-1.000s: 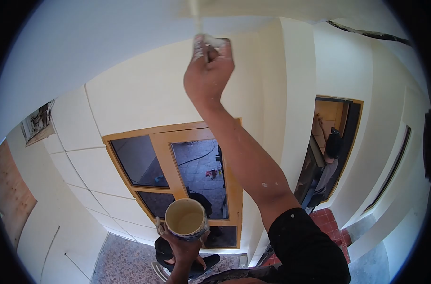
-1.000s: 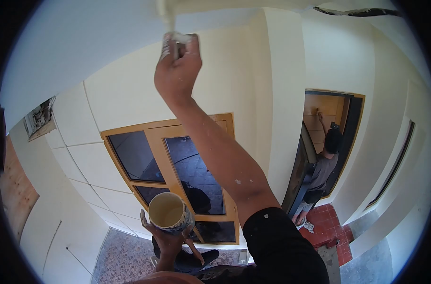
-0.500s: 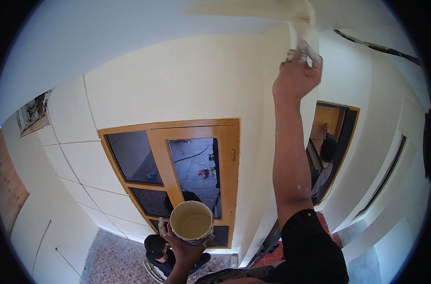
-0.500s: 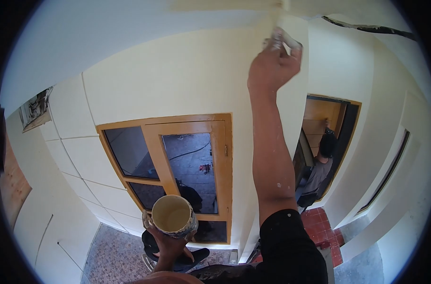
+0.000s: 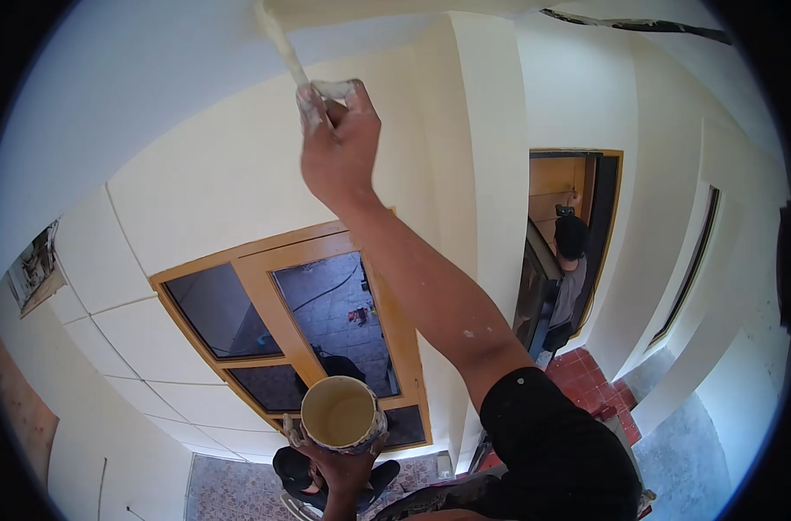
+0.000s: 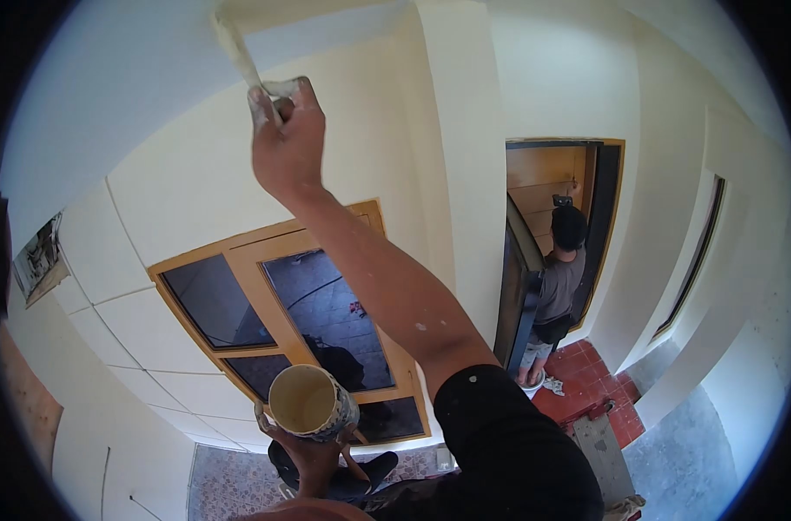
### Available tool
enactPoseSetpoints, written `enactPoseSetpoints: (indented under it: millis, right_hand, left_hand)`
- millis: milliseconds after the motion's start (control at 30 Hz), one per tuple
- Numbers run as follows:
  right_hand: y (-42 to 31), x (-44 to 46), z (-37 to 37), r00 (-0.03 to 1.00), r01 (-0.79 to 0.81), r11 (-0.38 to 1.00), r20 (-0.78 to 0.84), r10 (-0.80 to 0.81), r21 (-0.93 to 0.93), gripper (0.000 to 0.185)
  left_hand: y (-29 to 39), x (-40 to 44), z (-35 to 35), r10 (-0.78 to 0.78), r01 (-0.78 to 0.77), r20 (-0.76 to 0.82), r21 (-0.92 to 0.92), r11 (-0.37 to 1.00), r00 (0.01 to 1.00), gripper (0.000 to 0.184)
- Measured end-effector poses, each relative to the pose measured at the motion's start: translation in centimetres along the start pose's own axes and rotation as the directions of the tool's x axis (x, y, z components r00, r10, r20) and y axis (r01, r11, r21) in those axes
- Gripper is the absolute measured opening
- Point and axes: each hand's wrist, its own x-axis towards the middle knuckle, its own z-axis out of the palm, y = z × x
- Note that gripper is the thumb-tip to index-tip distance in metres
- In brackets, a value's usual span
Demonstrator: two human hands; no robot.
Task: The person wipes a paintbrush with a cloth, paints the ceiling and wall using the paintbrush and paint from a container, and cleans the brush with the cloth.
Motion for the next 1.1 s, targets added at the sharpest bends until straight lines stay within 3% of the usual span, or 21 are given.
enactPoseSetpoints:
  millis: [33, 100, 167, 267, 333, 467, 667, 733, 1000, 1100]
  right_hand:
    - [0.7, -0.3, -0.8, 1.0, 0.001, 1.0, -0.005, -0.001, 0.001, 0.008]
    - [2.8, -0.8, -3.0, 0.975, 0.15, 0.988, -0.163, -0.154, -0.037, 0.009]
    - [3.8, -0.9, -5.9, 0.933, 0.135, 0.985, -0.349, -0.09, 0.107, 0.008]
    - [2.6, -0.3, -11.0, 0.896, 0.117, 0.991, -0.437, -0.078, 0.061, 0.008]
    - [0.7, 1.1, -12.8, 0.808, 0.071, 0.991, -0.589, 0.008, 0.111, 0.012]
    - [-0.8, 4.2, -14.3, 0.766, 0.023, 0.973, -0.629, 0.131, 0.231, 0.018]
    - [-0.5, 7.1, -13.8, 0.761, 0.056, 0.945, -0.626, 0.17, 0.323, 0.013]
    - [-0.5, 7.8, -14.1, 0.759, 0.079, 0.938, -0.63, 0.162, 0.336, 0.013]
    - [-0.4, 11.0, -13.8, 0.744, 0.128, 0.885, -0.633, 0.213, 0.447, 0.013]
    - [-0.7, 11.7, -13.4, 0.767, 0.066, 0.88, -0.588, 0.257, 0.47, 0.013]
  left_hand:
    - [0.2, 0.0, -0.1, -0.026, 0.026, 0.002, -0.086, 0.996, 1.0, 0.139]
    - [-0.9, -0.4, -0.5, -0.014, 0.014, -0.016, -0.04, 0.999, 1.0, 0.14]
    - [-2.0, -1.1, -1.3, -0.007, 0.007, -0.032, 0.009, 1.0, 0.999, 0.141]
    - [-2.8, -1.7, -1.8, -0.026, 0.025, -0.059, -0.022, 0.999, 0.998, 0.143]
    - [-2.8, -1.8, -2.1, -0.138, 0.143, -0.098, 0.046, 0.989, 0.986, 0.144]
    - [-2.3, -1.8, -1.9, -0.229, 0.238, -0.106, 0.074, 0.968, 0.967, 0.144]
    - [-2.0, -1.4, -1.3, -0.138, 0.136, -0.083, -0.035, 0.99, 0.987, 0.143]
    - [-0.9, -1.1, -1.5, -0.287, 0.276, -0.037, -0.179, 0.944, 0.957, 0.131]
    - [-0.9, -0.8, -1.4, -0.273, 0.27, 0.013, -0.204, 0.941, 0.962, 0.129]
    - [-1.0, -0.9, -1.3, -0.253, 0.246, -0.01, -0.193, 0.95, 0.967, 0.129]
